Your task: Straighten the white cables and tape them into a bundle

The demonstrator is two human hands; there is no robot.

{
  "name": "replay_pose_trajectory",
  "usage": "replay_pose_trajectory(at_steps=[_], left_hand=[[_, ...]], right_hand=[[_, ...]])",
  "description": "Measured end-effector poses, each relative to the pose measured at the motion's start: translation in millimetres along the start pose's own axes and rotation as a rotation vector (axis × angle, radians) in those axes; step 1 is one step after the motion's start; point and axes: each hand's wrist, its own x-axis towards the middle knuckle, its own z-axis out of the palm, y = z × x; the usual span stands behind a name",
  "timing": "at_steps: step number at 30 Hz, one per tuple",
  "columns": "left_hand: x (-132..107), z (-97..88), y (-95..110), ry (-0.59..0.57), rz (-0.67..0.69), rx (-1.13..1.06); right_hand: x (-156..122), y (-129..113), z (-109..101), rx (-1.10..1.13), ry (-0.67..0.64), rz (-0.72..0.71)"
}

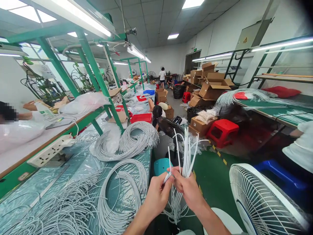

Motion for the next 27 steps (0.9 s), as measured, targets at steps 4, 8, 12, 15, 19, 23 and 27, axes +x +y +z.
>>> replay_pose_trajectory(at_steps=[4,8,12,15,19,23,27], left_hand=[[-4.1,1.3,-4.7,-0.033,-0.030,0.074],[-10.5,3.6,-8.9,-0.068,-0.034,0.155],[-15.7,2.6,-13.5,-0.094,-0.026,0.221],[-18.9,0.9,-16.8,-0.107,-0.026,0.246],[-24.6,-0.6,-20.0,-0.138,-0.043,0.270],[-28.7,-3.0,-21.5,-0.156,-0.052,0.228],[-21.7,-3.0,-18.2,0.059,-0.074,0.096]], right_hand=[[3.0,-2.9,-4.2,-0.018,0.046,-0.031],[4.3,-5.2,-5.4,-0.002,0.042,-0.022],[6.9,-5.2,-5.3,0.024,0.043,-0.020],[9.3,-5.1,-4.7,0.029,0.040,-0.023],[12.1,-5.3,-4.6,0.041,0.049,-0.017],[13.0,-5.7,-5.7,0.049,0.067,-0.024],[9.4,-1.4,-3.5,0.005,0.031,-0.039]])
